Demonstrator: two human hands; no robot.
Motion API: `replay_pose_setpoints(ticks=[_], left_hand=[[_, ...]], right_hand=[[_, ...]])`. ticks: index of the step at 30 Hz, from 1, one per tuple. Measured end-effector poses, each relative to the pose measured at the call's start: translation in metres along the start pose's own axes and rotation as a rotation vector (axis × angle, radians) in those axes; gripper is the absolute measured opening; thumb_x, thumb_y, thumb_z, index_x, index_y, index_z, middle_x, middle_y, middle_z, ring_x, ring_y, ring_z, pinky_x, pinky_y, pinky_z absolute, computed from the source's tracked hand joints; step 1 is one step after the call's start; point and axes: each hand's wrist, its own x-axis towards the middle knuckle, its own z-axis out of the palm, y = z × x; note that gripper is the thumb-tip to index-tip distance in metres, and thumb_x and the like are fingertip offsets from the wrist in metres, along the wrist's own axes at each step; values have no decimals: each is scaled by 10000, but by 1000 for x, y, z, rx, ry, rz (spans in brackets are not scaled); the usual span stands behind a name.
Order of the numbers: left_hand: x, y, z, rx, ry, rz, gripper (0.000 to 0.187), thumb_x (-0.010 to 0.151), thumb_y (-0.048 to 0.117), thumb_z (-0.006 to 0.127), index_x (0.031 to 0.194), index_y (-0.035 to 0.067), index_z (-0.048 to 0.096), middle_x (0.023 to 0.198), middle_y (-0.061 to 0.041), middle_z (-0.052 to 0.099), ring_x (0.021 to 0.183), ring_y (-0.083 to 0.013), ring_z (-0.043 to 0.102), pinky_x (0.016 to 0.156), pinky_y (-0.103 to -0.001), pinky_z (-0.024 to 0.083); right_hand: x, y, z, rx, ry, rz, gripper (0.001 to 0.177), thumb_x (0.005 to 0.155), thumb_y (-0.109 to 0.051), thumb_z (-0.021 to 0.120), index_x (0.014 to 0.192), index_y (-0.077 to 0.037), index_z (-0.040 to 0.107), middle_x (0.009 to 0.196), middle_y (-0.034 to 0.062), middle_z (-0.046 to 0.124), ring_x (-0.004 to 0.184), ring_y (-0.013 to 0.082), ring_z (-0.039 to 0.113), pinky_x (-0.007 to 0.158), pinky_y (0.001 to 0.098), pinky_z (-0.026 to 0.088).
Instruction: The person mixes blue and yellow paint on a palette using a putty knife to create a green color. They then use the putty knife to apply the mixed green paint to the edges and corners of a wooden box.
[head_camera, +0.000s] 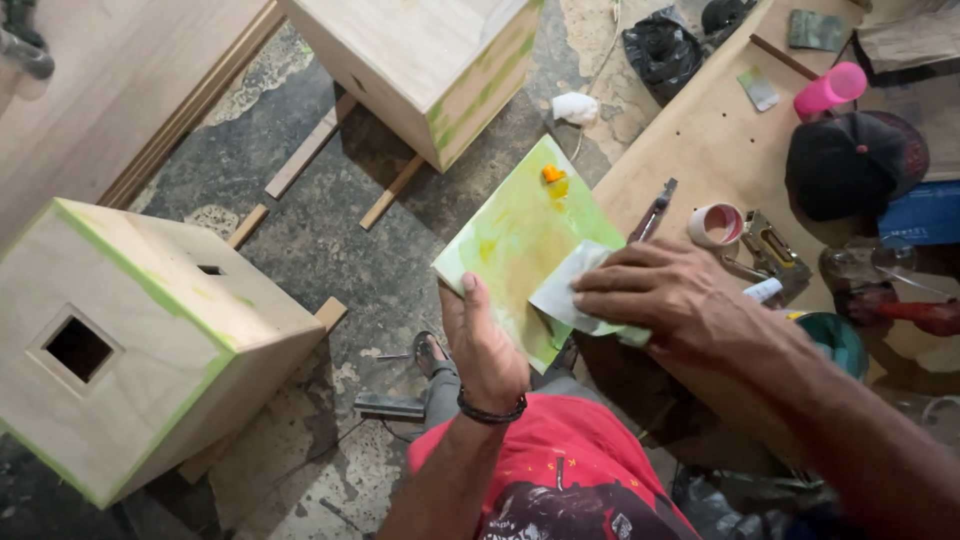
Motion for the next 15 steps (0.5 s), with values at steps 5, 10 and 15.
replay_pose_setpoints(ticks=[5,10,15], left_hand=[[-2,8,43,245,282,-19,548,1053,287,461,1518,5,393,1420,-246,525,1236,-272,521,1142,-515,392],[-7,-17,25,229,221,19,473,1049,307,460,1450,55,459,1317,-167,596,1139,-191,526,1077,-470,464],[-14,-39,6,389,112,102,412,1075,280,402,1421,65,462,1320,-136,592,1157,-143,522,1104,-453,433]], right_hand=[[-21,2,7,99,53,184,277,894,-181,586,1109,-116,748,1104,111,754,936,375,698,735,471,562],[-31,-9,27,408,162,440,317,920,-251,561,1099,-95,772,1066,127,782,903,396,740,731,472,588],[-25,-31,32,631,266,787,128,800,-45,699,814,-129,795,742,13,748,706,115,610,615,316,515]])
